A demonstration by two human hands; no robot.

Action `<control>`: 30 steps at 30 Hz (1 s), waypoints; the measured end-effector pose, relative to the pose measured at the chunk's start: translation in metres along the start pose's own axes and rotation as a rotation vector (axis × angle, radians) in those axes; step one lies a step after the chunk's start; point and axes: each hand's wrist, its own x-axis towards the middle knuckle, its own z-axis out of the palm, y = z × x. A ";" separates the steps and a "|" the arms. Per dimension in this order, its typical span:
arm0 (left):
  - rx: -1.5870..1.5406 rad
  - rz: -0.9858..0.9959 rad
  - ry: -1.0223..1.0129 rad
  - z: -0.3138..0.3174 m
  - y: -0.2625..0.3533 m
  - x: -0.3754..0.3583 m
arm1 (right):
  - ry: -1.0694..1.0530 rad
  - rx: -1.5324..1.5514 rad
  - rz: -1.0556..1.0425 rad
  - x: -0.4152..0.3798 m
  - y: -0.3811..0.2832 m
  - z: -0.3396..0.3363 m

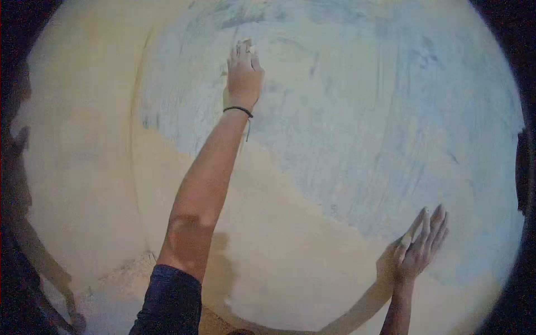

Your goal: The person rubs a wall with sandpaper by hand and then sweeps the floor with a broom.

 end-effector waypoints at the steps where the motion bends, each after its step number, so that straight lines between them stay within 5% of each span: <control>1: 0.218 0.114 0.037 0.013 0.006 -0.005 | 0.001 0.003 0.009 0.000 0.002 -0.002; 2: 0.441 0.230 0.076 0.023 0.013 -0.009 | -0.002 0.001 0.010 0.001 0.002 -0.003; 4: 0.040 0.455 0.062 0.053 0.059 -0.020 | -0.008 0.017 0.002 0.000 0.006 -0.003; 8: 0.056 0.589 -0.123 0.052 0.109 -0.045 | -0.014 0.044 0.014 -0.002 0.015 -0.001; 10: 0.086 0.404 -0.013 0.030 0.062 -0.013 | 0.024 0.116 -0.002 -0.006 0.018 0.011; 12: 0.042 -0.062 -0.008 0.024 0.053 0.000 | -0.001 0.116 0.016 -0.004 0.018 0.009; 13: 0.041 -0.049 -0.017 0.037 0.057 -0.005 | -0.020 0.133 0.029 -0.003 0.018 0.010; 15: 0.160 0.233 0.007 0.056 0.060 -0.031 | -0.035 0.123 0.065 -0.007 0.023 0.020; 17: 0.004 0.282 0.024 0.062 0.100 -0.064 | -0.034 0.145 0.081 -0.002 0.021 0.022; 19: 0.123 0.568 -0.135 0.058 0.133 -0.097 | -0.003 0.164 0.079 -0.002 0.018 0.025; 21: 0.010 0.506 -0.192 0.049 0.103 -0.069 | 0.008 0.168 0.058 -0.004 0.021 0.026; 23: -0.236 -0.121 -0.050 0.047 0.094 -0.044 | -0.013 0.189 0.063 -0.008 0.022 0.028; 24: -0.243 -0.116 -0.065 0.062 0.089 -0.051 | -0.038 0.214 0.079 -0.009 0.021 0.026; 26: 0.210 0.176 0.049 0.085 0.079 -0.073 | -0.040 0.211 0.085 -0.013 0.024 0.030; 28: 0.018 0.448 -0.109 0.096 0.141 -0.132 | -0.041 0.240 0.085 -0.014 0.022 0.033; 30: 0.019 0.508 -0.224 0.080 0.154 -0.137 | -0.060 0.238 0.081 -0.013 0.022 0.036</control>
